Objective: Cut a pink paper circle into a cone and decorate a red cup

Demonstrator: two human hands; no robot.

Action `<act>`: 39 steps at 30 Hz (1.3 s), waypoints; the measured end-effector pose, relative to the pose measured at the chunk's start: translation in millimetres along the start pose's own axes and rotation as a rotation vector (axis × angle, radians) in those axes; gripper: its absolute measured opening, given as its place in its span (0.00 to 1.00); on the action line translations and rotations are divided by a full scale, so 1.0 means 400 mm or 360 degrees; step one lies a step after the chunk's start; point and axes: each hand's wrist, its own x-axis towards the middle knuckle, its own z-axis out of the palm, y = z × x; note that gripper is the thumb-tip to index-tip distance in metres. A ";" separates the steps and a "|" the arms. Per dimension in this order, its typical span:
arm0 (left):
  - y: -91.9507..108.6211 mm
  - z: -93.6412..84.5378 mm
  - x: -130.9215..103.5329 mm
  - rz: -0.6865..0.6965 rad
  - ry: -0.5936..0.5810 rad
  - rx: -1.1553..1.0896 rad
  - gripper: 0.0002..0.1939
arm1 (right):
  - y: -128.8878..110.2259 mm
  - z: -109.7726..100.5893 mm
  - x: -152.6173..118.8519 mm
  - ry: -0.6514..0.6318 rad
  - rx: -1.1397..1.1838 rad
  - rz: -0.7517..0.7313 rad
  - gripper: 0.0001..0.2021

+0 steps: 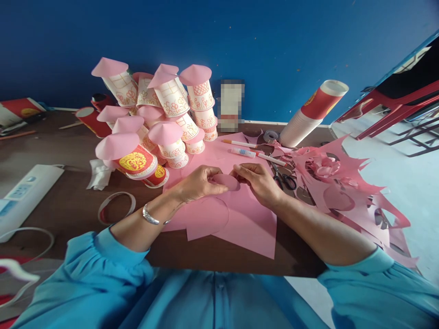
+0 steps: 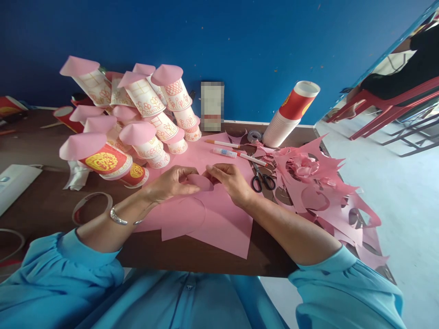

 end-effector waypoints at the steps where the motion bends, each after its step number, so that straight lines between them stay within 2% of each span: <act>1: 0.002 0.000 -0.001 -0.0013 0.0007 -0.0009 0.11 | 0.000 -0.002 0.001 -0.0005 0.0015 -0.0005 0.28; 5: 0.007 0.001 -0.003 -0.0043 0.0020 0.0027 0.12 | -0.006 -0.002 -0.001 0.0002 -0.0101 -0.0066 0.31; 10: 0.000 0.005 0.003 -0.0026 0.0051 0.0074 0.15 | -0.010 0.008 -0.009 -0.0026 -0.0291 -0.0085 0.27; 13: -0.004 0.004 0.003 -0.0001 0.0047 0.0049 0.12 | -0.004 0.010 -0.007 -0.0003 -0.0268 -0.0090 0.25; 19: -0.019 -0.014 0.004 0.0110 -0.0099 -0.0285 0.14 | 0.005 0.004 0.001 0.0004 0.0067 0.0008 0.23; 23: -0.032 -0.019 0.007 0.0165 -0.0063 -0.0416 0.12 | 0.004 0.008 0.000 -0.0018 0.0253 0.0070 0.23; 30: -0.034 -0.017 0.007 0.0157 -0.0080 -0.0543 0.11 | 0.003 0.007 0.000 0.0009 0.0352 0.0082 0.22; 35: -0.039 -0.020 0.012 0.0116 0.0064 -0.0543 0.12 | 0.005 -0.002 0.000 -0.0158 0.0333 0.0052 0.22; 39: -0.039 -0.019 0.015 0.0076 0.0043 -0.0506 0.14 | 0.010 -0.002 -0.001 -0.0264 0.0262 0.0122 0.18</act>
